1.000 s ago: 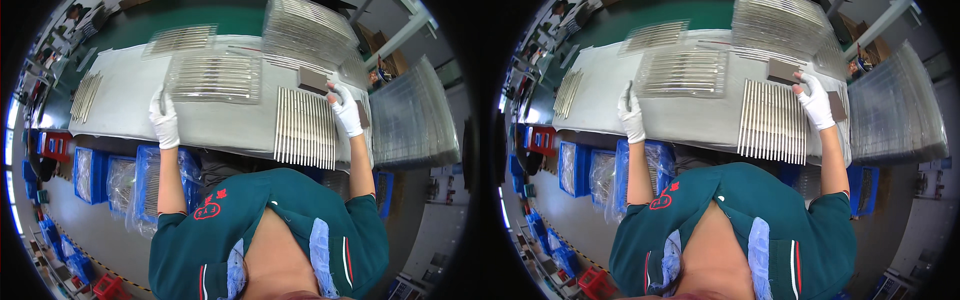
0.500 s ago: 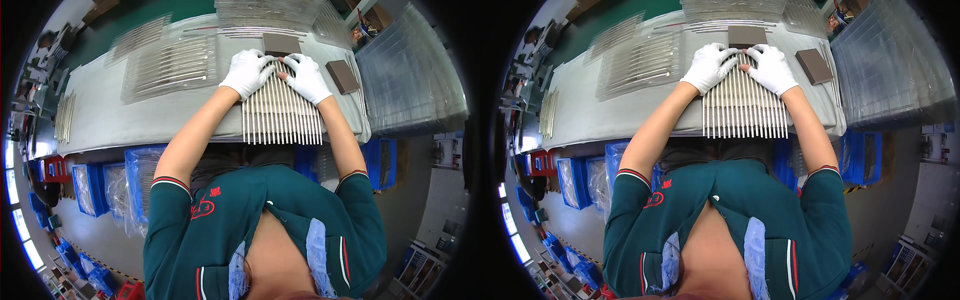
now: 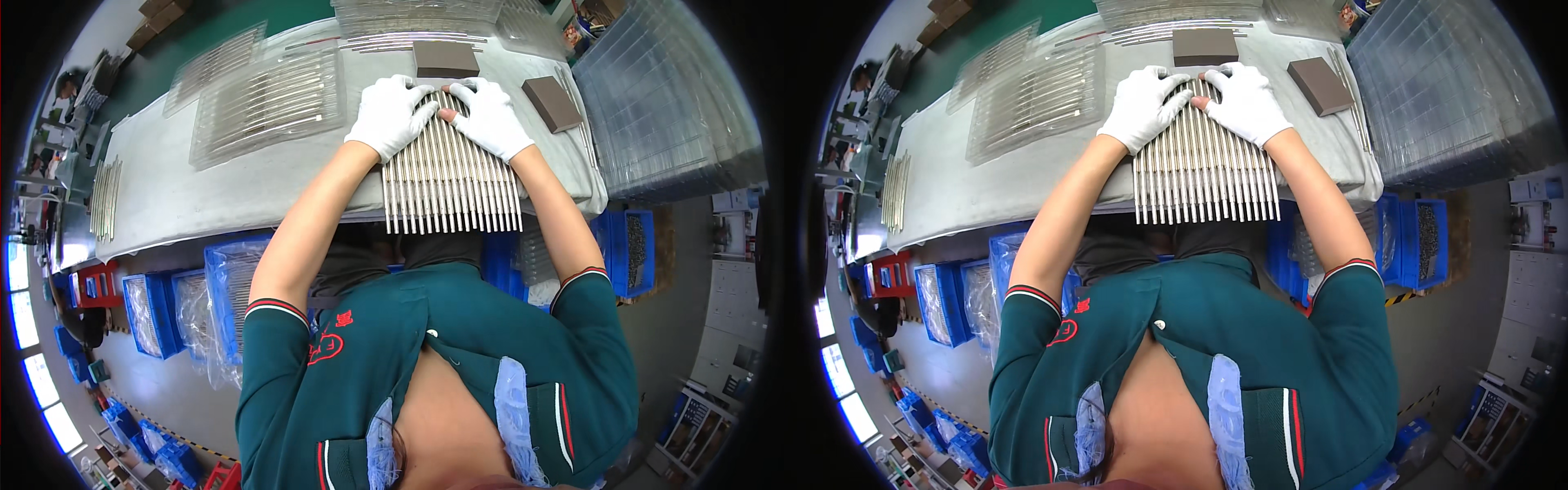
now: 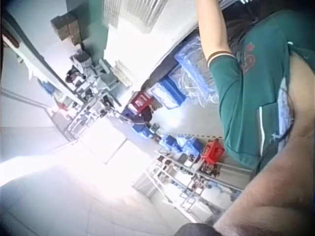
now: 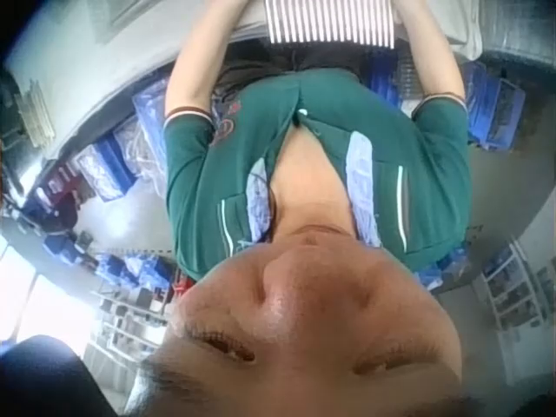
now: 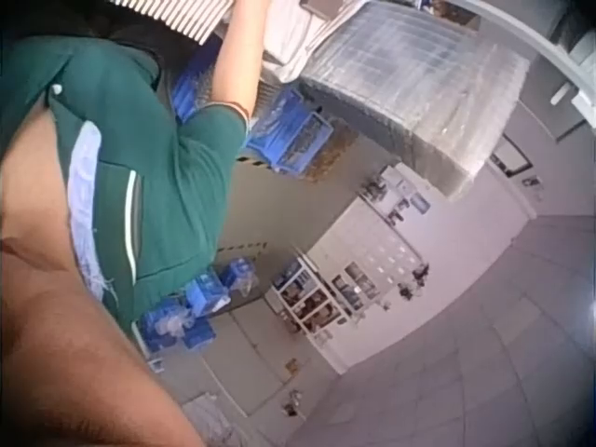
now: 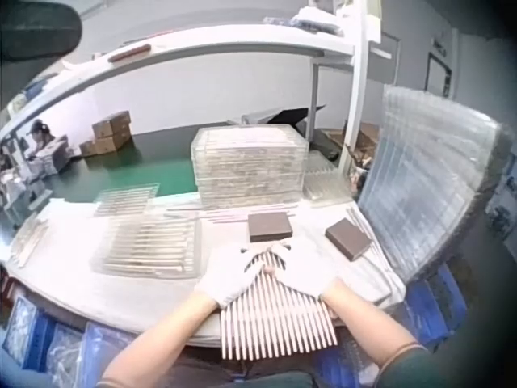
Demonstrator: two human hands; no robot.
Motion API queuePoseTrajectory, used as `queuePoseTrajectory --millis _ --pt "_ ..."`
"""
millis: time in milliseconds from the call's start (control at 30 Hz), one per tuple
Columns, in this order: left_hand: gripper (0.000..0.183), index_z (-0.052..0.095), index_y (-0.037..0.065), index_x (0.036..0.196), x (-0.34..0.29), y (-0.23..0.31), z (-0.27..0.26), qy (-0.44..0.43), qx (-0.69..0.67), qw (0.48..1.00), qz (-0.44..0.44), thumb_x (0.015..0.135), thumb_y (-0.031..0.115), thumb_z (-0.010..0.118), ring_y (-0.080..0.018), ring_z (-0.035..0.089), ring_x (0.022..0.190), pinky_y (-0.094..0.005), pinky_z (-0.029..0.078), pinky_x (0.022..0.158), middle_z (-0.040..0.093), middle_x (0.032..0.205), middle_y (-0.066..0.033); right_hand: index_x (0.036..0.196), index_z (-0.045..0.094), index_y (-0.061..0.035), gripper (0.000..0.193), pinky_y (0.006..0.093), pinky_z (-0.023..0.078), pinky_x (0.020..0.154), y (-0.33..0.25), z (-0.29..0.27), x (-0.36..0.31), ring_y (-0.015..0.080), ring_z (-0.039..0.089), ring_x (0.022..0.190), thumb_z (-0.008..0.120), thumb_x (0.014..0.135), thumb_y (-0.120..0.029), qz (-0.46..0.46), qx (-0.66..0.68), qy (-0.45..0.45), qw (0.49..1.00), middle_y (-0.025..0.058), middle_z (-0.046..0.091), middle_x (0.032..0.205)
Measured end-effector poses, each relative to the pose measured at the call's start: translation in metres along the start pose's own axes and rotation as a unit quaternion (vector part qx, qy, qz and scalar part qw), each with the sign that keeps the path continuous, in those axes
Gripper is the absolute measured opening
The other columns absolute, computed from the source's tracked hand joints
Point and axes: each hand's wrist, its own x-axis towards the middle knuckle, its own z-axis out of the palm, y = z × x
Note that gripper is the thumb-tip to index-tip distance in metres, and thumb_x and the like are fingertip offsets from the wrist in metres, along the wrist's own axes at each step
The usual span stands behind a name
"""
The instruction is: The worker is arranging and aligning thin metal rods into groups and placing them into clear plastic trays at a factory assembly station.
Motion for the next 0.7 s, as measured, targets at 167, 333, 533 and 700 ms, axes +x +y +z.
queuePoseTrajectory --millis 167,333,533,700 --pt "0.036 0.067 0.012 0.105 -0.002 0.001 -0.004 -0.010 -0.018 1.000 0.001 0.087 0.039 0.052 -0.0307 0.060 0.092 -0.0414 0.047 0.081 0.063 0.102 -0.0140 0.117 0.060 -0.0146 0.046 0.0392 0.043 0.092 -0.002 -0.004 0.002 0.0301 0.053 0.107 0.060 0.082 -0.046 0.029 0.033 -0.016 0.999 0.0126 0.057 0.111" --pt "0.054 0.048 0.011 0.130 -0.031 0.017 -0.015 -0.111 0.067 0.991 0.039 0.092 0.047 0.041 -0.0382 0.034 0.129 -0.0538 0.026 0.105 0.041 0.137 -0.0198 0.116 0.061 -0.0128 0.045 0.0379 0.043 0.092 0.016 -0.016 0.027 0.0290 0.054 0.106 0.067 0.079 -0.037 0.024 0.052 0.120 0.991 0.0115 0.059 0.110" --pt "0.059 0.047 0.009 0.130 -0.090 0.055 -0.056 -0.156 -0.028 0.983 0.088 0.087 0.049 0.049 -0.0362 0.036 0.128 -0.0606 0.024 0.103 0.043 0.135 -0.0180 0.134 0.045 -0.0077 0.080 0.0379 0.029 0.108 0.034 -0.008 0.077 0.0278 0.038 0.130 0.062 0.073 -0.058 -0.005 -0.085 -0.080 0.993 0.0119 0.042 0.139" --pt "0.075 0.046 0.007 0.131 -0.105 0.076 -0.079 -0.184 -0.064 0.977 0.086 0.076 0.056 0.060 -0.0382 0.036 0.127 -0.0609 0.024 0.103 0.044 0.133 -0.0187 0.132 0.047 -0.0074 0.079 0.0396 0.037 0.102 0.026 -0.020 0.081 0.0321 0.047 0.121 0.065 0.072 -0.055 0.001 -0.051 -0.115 0.992 0.0133 0.049 0.132"
